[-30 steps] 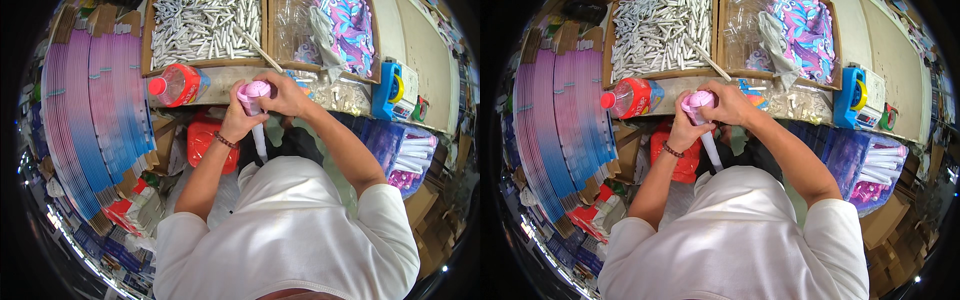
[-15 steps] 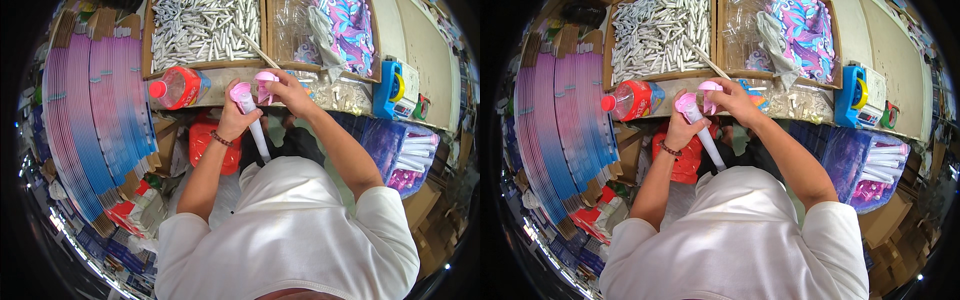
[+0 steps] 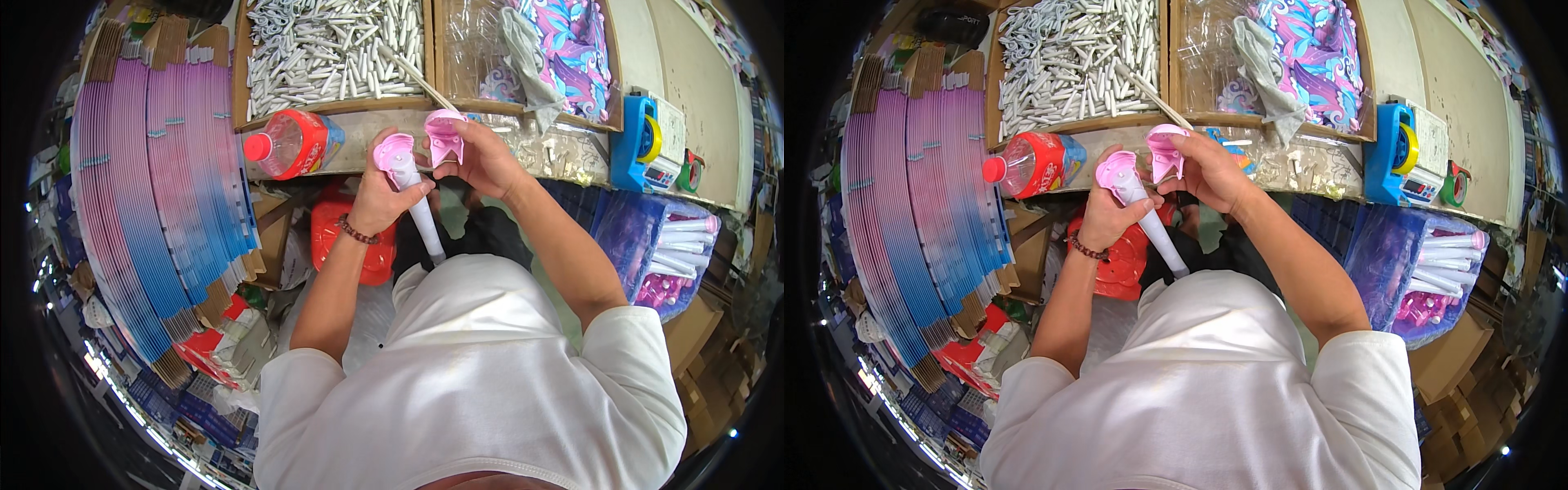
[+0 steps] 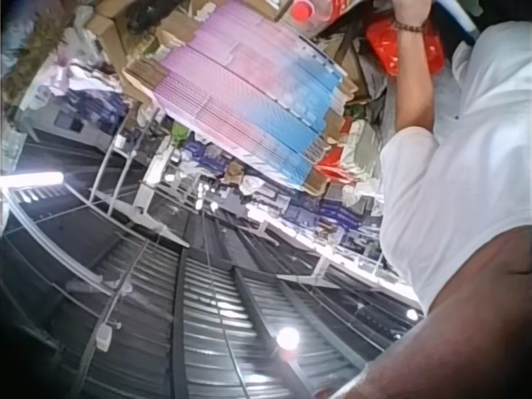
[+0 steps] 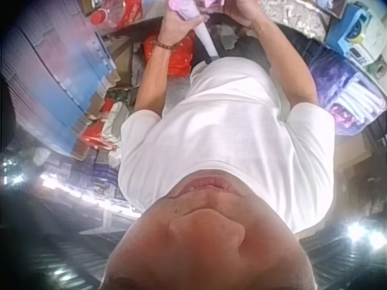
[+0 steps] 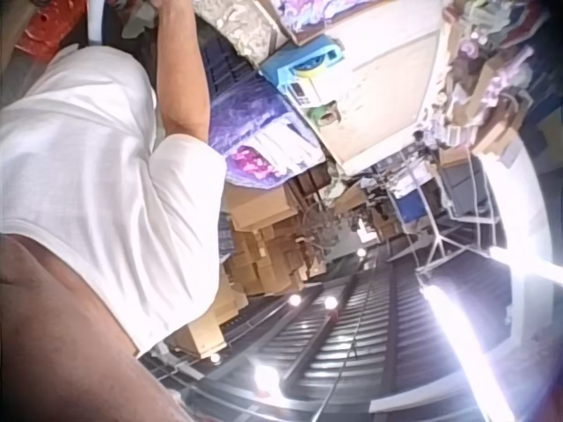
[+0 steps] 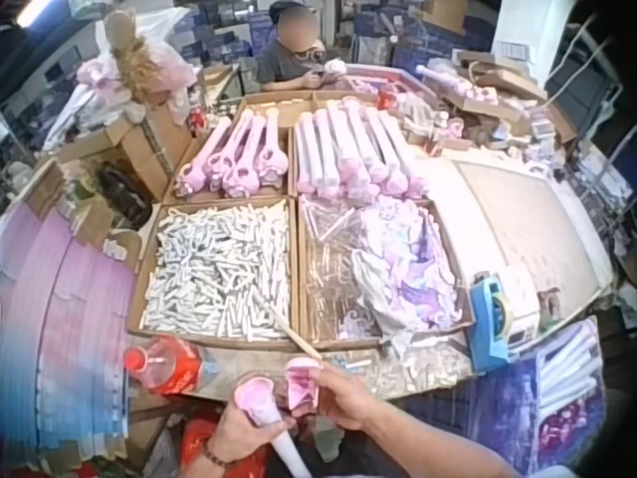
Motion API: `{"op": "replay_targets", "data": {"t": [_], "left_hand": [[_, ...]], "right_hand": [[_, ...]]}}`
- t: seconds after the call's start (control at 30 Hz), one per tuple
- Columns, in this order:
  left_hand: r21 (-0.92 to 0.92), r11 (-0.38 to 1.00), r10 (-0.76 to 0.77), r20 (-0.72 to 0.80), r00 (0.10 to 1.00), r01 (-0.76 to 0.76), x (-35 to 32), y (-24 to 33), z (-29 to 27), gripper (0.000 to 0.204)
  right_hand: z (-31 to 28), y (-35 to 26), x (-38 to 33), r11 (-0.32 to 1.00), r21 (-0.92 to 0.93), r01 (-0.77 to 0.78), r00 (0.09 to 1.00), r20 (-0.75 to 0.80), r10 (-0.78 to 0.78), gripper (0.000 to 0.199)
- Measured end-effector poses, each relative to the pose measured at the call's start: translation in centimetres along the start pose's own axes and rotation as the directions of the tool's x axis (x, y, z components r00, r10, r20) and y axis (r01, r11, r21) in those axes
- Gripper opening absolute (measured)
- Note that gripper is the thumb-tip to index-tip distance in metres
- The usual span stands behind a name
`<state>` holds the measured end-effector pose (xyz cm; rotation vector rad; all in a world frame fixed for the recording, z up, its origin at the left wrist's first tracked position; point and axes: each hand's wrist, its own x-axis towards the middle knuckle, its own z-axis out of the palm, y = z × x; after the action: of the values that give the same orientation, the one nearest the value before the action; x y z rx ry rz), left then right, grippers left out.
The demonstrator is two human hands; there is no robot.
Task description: The person assembles small pink plastic decorative items by inserting a white stick into a pink plastic piece and attaching it to a white cylindrical tube. The person handles the components one at a time and places the assembled items into a nearby container.
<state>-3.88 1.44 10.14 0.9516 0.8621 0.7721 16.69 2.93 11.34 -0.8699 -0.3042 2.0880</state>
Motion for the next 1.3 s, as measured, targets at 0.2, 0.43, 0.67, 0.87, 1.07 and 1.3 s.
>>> {"op": "replay_targets", "data": {"t": [0.2,0.43,0.67,0.87,1.07,1.3], "left_hand": [[0.039,0.989,0.139,0.057,0.989,-0.142,-0.1,1.2,1.1,0.086],[-0.114,0.979,0.185,0.153,0.971,-0.168,-0.2,1.9,1.8,0.087],[-0.159,0.974,0.187,0.171,0.967,-0.161,-0.3,1.7,1.9,0.088],[-0.184,0.97,0.191,0.174,0.966,-0.159,-0.4,1.9,2.1,0.087],[-0.226,0.966,0.165,0.152,0.974,-0.129,-0.3,1.9,2.0,0.093],[-0.091,0.987,0.136,0.066,0.988,-0.13,-0.1,2.3,1.8,0.092]], "right_hand": [[-0.5,0.4,-0.2,0.993,0.114,-0.021,0.99,0.139,0.005,0.051],[-0.7,0.3,-0.5,0.987,0.156,-0.049,0.967,0.254,0.008,0.059],[-0.6,0.2,-0.9,0.994,0.11,-0.017,0.962,0.272,-0.013,0.063],[-0.5,0.0,-1.0,0.995,0.101,-0.014,0.96,0.279,-0.014,0.065],[-0.3,-0.1,-1.0,0.994,0.106,0.002,0.961,0.276,-0.031,0.065],[-0.2,-0.3,-0.9,0.995,0.099,-0.001,0.977,0.211,-0.02,0.063]]}}
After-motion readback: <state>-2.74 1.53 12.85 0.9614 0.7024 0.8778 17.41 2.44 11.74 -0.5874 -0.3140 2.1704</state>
